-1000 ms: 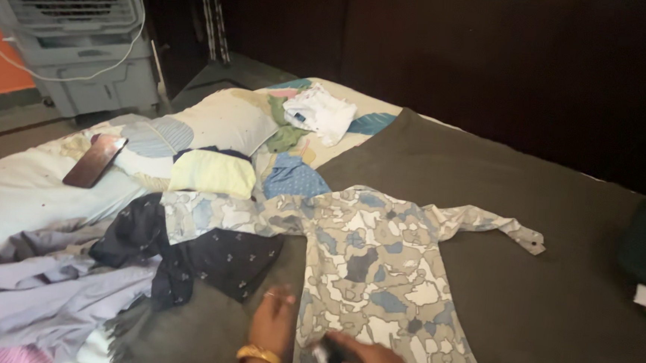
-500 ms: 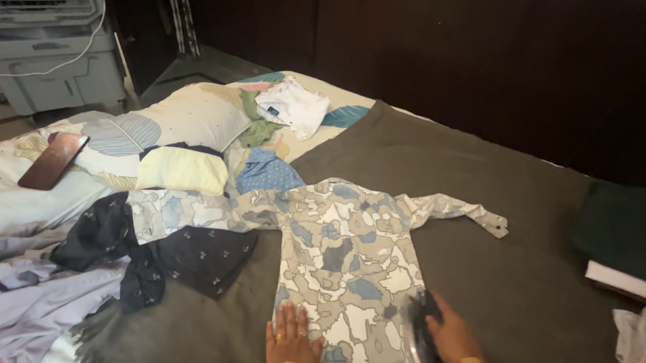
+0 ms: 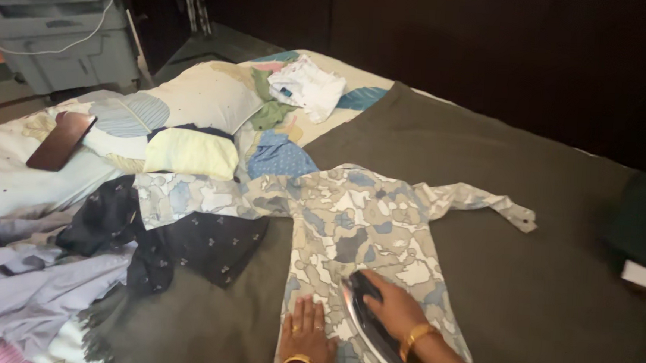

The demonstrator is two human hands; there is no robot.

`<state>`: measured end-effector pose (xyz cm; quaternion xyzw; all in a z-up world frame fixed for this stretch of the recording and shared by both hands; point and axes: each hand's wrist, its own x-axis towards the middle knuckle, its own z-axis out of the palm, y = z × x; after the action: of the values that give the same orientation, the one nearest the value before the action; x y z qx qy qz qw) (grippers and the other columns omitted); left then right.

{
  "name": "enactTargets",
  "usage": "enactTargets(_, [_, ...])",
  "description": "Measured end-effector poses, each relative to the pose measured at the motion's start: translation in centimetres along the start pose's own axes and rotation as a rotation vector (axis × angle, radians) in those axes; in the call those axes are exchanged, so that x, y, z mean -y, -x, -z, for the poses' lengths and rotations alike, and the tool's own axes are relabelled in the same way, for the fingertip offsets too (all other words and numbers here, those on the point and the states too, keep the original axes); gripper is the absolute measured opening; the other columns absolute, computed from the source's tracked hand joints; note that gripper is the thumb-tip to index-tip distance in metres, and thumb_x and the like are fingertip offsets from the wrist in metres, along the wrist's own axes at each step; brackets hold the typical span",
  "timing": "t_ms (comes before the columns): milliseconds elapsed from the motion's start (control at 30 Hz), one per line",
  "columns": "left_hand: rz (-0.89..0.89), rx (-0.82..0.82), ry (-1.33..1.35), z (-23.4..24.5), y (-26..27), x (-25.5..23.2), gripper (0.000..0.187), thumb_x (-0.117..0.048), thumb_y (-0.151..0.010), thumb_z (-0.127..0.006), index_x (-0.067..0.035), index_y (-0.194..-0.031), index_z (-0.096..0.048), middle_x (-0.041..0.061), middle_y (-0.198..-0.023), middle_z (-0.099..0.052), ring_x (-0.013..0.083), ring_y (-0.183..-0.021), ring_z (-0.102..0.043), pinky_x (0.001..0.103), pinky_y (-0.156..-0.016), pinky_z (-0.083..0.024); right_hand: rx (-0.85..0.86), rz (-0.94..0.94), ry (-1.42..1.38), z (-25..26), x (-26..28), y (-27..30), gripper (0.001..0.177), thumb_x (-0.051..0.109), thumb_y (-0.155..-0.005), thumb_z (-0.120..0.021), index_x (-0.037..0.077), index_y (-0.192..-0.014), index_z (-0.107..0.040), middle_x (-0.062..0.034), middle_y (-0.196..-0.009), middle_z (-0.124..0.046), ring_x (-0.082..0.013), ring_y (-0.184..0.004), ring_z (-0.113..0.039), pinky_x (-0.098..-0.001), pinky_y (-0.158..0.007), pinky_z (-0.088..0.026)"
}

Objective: The person irons a patterned long-sleeve shirt on a bed, smoothing the body and sleeves with an electric iron, then folds it. The person then irons a blue patterned shirt, smoothing the sleeves and body before folding it as well.

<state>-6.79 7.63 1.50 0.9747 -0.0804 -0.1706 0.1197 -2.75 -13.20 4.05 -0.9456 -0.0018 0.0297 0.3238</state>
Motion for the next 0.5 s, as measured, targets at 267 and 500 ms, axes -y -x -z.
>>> enactTargets(267, [0.138,0.157,-0.022,2.9,-1.5,0.8,0.066,-0.029,-0.1,-0.051,-0.013,-0.157,-0.023,0.011,-0.165,-0.018,0.0293,-0.154,-0.017,0.049,-0.12,-0.027,-0.041,-0.078,-0.383,-1.0,2.2,-11.0,0.062,0.02,-0.091,-0.072,0.026,-0.149,-0.052,-0.0129,-0.083,-0.06,-0.0264,-0.065,-0.054,-0.0395,-0.058,-0.045])
enactTargets(500, [0.304,-0.335,0.592,5.0,-2.7,8.0,0.027,-0.024,-0.093,-0.053,-0.016,-0.115,-0.067,0.015,-0.111,-0.074,0.0382,-0.107,-0.068,0.047,-0.092,-0.053,0.291,-0.129,-0.517,-4.0,6.8,-9.1,0.066,0.018,-0.092,-0.068,0.032,-0.154,-0.049,-0.0055,-0.068,-0.053,-0.0176,-0.05,-0.045,-0.0352,-0.045,-0.037])
